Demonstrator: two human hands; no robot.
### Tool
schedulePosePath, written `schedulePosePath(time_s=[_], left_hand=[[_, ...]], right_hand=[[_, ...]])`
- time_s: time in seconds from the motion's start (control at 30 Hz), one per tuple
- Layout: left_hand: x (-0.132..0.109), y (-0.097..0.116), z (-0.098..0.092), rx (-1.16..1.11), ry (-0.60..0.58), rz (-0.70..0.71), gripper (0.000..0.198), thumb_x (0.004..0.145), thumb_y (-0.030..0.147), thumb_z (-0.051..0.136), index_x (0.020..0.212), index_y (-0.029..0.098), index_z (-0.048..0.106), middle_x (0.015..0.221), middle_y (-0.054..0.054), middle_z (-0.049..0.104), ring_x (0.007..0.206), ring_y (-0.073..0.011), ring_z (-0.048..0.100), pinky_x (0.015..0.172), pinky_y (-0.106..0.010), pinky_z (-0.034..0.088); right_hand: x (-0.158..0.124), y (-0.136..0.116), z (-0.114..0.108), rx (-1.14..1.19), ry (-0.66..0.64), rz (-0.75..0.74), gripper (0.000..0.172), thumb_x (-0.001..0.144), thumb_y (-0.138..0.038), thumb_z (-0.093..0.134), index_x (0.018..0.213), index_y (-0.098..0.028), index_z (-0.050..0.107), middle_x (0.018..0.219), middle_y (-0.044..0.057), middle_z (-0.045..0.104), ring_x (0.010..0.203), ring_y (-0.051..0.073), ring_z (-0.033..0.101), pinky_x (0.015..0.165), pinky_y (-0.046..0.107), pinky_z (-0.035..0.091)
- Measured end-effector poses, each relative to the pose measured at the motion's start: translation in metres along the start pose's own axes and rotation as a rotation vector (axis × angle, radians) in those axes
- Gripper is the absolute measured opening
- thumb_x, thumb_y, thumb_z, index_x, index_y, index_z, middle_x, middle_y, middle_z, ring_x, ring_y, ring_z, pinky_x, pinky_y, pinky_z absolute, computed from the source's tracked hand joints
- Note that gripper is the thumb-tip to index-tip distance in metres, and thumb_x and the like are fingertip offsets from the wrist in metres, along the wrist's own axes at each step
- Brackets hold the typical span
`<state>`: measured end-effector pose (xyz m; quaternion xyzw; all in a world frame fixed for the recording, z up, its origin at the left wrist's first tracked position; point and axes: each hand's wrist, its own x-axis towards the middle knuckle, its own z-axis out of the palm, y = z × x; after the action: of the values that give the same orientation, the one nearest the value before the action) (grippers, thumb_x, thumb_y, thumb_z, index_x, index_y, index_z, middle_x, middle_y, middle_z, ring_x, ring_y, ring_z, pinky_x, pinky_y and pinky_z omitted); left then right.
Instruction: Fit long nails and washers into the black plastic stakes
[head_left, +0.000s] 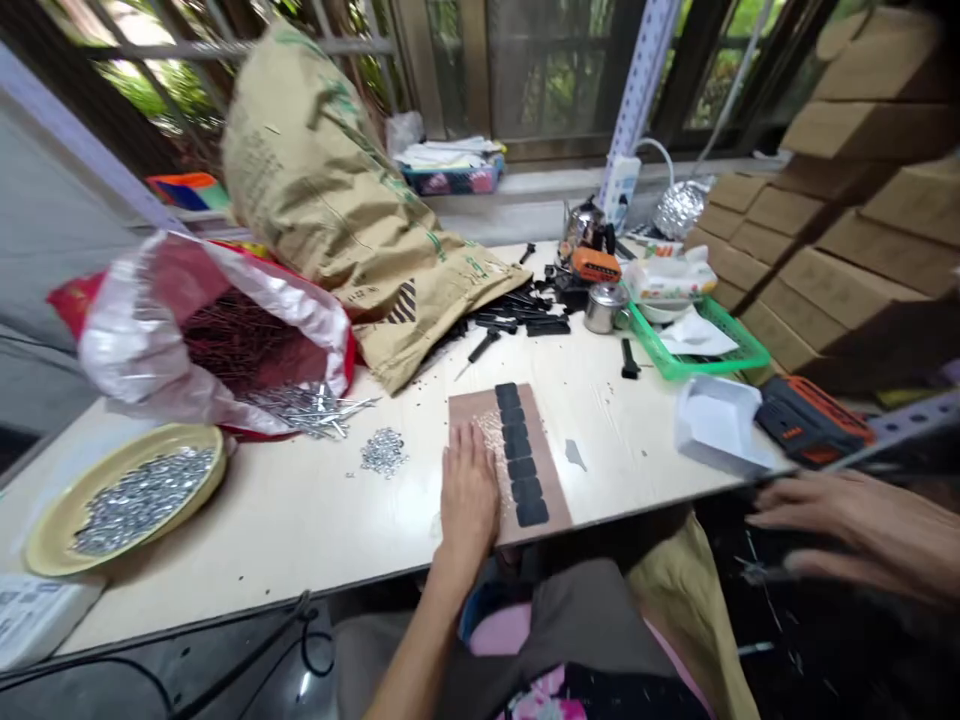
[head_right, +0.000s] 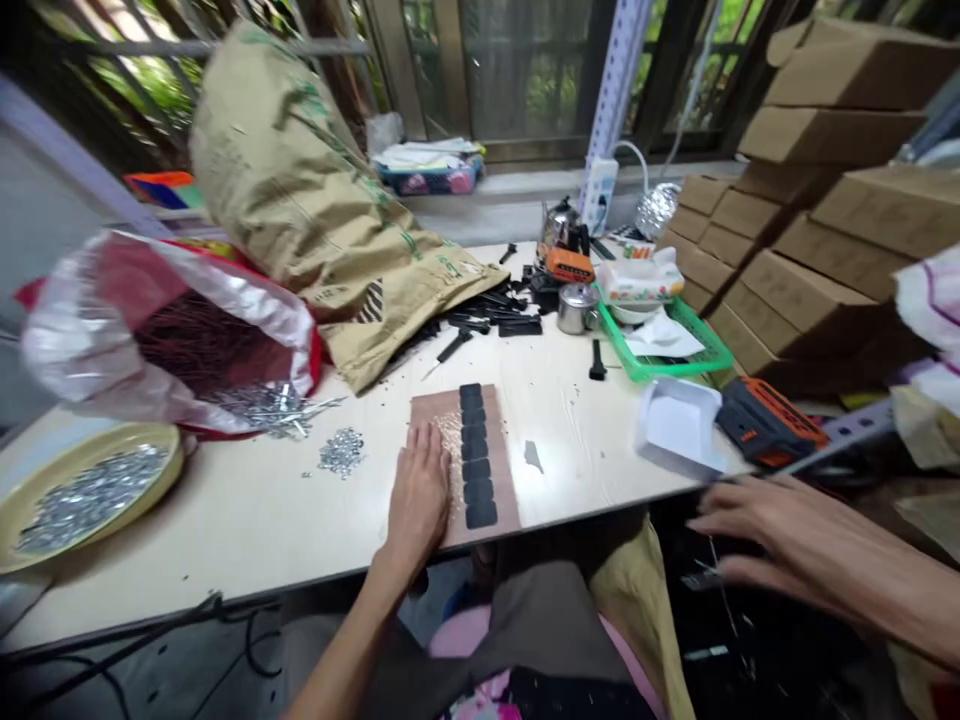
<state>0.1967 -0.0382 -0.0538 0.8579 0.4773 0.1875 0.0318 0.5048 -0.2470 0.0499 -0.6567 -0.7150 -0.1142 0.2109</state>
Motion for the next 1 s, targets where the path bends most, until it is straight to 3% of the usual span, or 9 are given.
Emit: schedulePosePath(time_s=[0.07, 0.17, 0.23, 0.33, 0.43, 0.53, 0.7, 0.87, 1.0], left_hand=[[0.0, -0.001, 0.002, 0.016, 0.02, -0.009, 0.045, 0.094, 0.022, 0.026, 0.131, 0.002, 0.043, 0.141, -0.021, 0.038, 0.136, -0.0285, 0.024, 0.106, -0.048, 0.032], [-0.001, 0.002, 0.004, 0.009, 0.029, -0.025, 0.045, 0.094, 0.021, 0.027, 0.132, 0.003, 0.043, 0.141, -0.02, 0.038, 0.135, -0.0284, 0.025, 0.106, -0.048, 0.032], [-0.004, 0.004, 0.002, -0.02, 0.02, -0.039, 0.044, 0.094, 0.022, 0.029, 0.132, 0.004, 0.042, 0.141, -0.02, 0.04, 0.135, -0.0288, 0.027, 0.105, -0.049, 0.034], [-0.012, -0.002, -0.01, -0.095, 0.035, -0.037, 0.041, 0.093, 0.022, 0.033, 0.13, 0.009, 0.045, 0.142, -0.018, 0.039, 0.134, -0.0287, 0.029, 0.104, -0.048, 0.036], [-0.022, -0.035, -0.032, -0.147, 0.16, -0.177, 0.034, 0.092, 0.021, 0.036, 0.12, 0.016, 0.056, 0.132, -0.014, 0.05, 0.125, -0.0261, 0.042, 0.099, -0.045, 0.042], [-0.029, -0.085, -0.054, -0.112, 0.278, -0.424, 0.029, 0.091, 0.023, 0.04, 0.106, 0.016, 0.064, 0.099, -0.011, 0.06, 0.099, -0.0243, 0.056, 0.087, -0.042, 0.048], [-0.027, -0.14, -0.063, -0.152, 0.211, -0.563, 0.026, 0.086, 0.018, 0.047, 0.103, 0.013, 0.065, 0.091, -0.009, 0.055, 0.085, -0.0208, 0.058, 0.079, -0.036, 0.05], [-0.023, -0.147, -0.061, -0.178, 0.144, -0.564, 0.02, 0.082, 0.016, 0.05, 0.093, 0.016, 0.068, 0.09, -0.007, 0.056, 0.082, -0.0197, 0.058, 0.077, -0.035, 0.049], [-0.026, -0.147, -0.064, -0.205, 0.136, -0.554, 0.015, 0.079, 0.015, 0.053, 0.084, 0.017, 0.066, 0.086, -0.005, 0.057, 0.082, -0.0193, 0.058, 0.075, -0.033, 0.048]], right_hand=[[0.001, 0.013, -0.009, -0.006, -0.067, -0.025, 0.039, 0.085, -0.062, 0.037, 0.087, -0.038, 0.069, 0.081, 0.01, 0.069, 0.072, 0.024, 0.064, 0.059, 0.044, 0.046], [0.062, -0.005, 0.01, 0.075, -0.155, -0.132, 0.027, 0.088, -0.046, 0.046, 0.105, -0.035, 0.064, 0.096, 0.008, 0.068, 0.085, 0.025, 0.063, 0.071, 0.043, 0.049], [0.125, -0.034, 0.051, 0.136, -0.19, -0.233, 0.024, 0.092, -0.037, 0.045, 0.104, -0.029, 0.064, 0.099, 0.006, 0.067, 0.089, 0.022, 0.061, 0.073, 0.038, 0.049], [0.211, -0.074, 0.14, 0.084, -0.176, -0.428, 0.024, 0.094, -0.023, 0.042, 0.107, -0.023, 0.062, 0.106, 0.007, 0.065, 0.096, 0.021, 0.056, 0.075, 0.034, 0.046], [0.266, -0.088, 0.221, -0.022, -0.177, -0.575, 0.025, 0.091, -0.015, 0.046, 0.108, -0.022, 0.062, 0.113, 0.007, 0.063, 0.102, 0.023, 0.052, 0.076, 0.034, 0.041], [0.294, -0.08, 0.266, -0.013, -0.226, -0.712, 0.021, 0.092, -0.017, 0.046, 0.104, -0.021, 0.063, 0.102, 0.006, 0.066, 0.094, 0.021, 0.054, 0.08, 0.034, 0.037], [0.306, -0.067, 0.285, -0.04, -0.218, -0.759, 0.027, 0.094, -0.021, 0.038, 0.09, -0.013, 0.063, 0.084, 0.01, 0.063, 0.081, 0.02, 0.052, 0.076, 0.033, 0.037], [0.304, -0.065, 0.282, 0.058, -0.172, -0.723, 0.027, 0.095, -0.023, 0.035, 0.099, -0.014, 0.06, 0.088, 0.01, 0.059, 0.083, 0.021, 0.05, 0.074, 0.033, 0.04], [0.301, -0.066, 0.264, 0.236, -0.015, -0.609, 0.025, 0.095, -0.027, 0.036, 0.104, -0.019, 0.059, 0.097, 0.009, 0.058, 0.088, 0.02, 0.053, 0.076, 0.032, 0.045]])
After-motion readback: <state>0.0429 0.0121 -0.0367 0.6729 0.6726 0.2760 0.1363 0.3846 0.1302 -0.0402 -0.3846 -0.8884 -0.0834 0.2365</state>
